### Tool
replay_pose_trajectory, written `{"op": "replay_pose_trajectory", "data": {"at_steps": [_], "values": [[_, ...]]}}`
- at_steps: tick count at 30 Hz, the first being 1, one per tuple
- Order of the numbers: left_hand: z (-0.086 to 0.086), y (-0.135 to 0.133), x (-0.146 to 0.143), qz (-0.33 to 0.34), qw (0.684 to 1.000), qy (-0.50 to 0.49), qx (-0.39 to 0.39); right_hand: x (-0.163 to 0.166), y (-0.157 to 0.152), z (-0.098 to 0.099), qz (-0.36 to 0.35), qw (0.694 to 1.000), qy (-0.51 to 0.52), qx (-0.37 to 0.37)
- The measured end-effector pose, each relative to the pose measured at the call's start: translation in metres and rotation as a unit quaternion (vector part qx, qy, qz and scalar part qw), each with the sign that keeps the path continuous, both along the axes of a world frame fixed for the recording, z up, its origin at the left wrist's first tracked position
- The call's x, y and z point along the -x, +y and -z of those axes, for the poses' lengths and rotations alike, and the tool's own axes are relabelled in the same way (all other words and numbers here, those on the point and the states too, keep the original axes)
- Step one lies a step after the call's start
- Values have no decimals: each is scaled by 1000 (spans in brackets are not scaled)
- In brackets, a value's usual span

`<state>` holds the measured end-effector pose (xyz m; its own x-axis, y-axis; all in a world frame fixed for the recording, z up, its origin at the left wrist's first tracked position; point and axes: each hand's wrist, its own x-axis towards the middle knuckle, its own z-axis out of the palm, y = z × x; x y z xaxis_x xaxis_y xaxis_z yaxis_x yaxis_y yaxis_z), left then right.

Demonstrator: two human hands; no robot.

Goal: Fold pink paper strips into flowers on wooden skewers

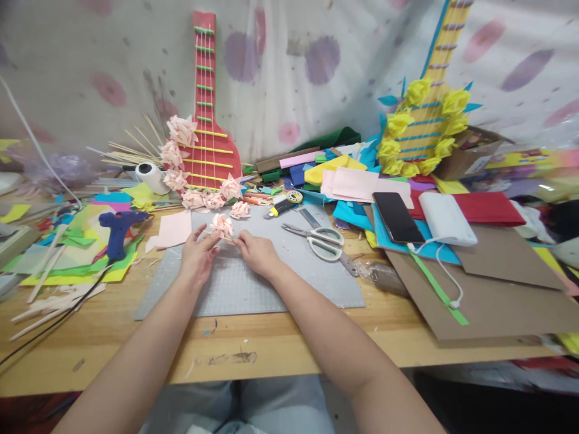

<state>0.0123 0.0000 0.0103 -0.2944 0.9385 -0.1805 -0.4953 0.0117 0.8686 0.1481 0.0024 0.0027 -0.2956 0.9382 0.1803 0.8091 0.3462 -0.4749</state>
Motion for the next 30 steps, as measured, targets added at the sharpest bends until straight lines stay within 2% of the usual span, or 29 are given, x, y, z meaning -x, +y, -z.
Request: {"op": "replay_pose_trajectory", "data": {"at_steps": [4, 8, 12, 19, 24, 30], "values": [[-2, -1, 1, 39, 999, -15, 3, -5, 3, -1, 10, 1000, -18, 14], [-1, -2, 0, 31, 999, 33, 10, -7, 4, 2, 8, 1000, -10, 28], [0, -2, 0, 7, 997, 79, 24, -8, 3, 4, -3, 999, 33, 4], [-1, 1, 2, 21, 998, 8, 57, -8, 0, 2, -3, 999, 33, -26], [-3, -1, 2, 44, 998, 11, 46, -11, 3, -1, 3, 1000, -3, -21], [1, -1, -1, 24, 999, 23, 24, -15, 8, -1, -13, 1000, -3, 14]]}}
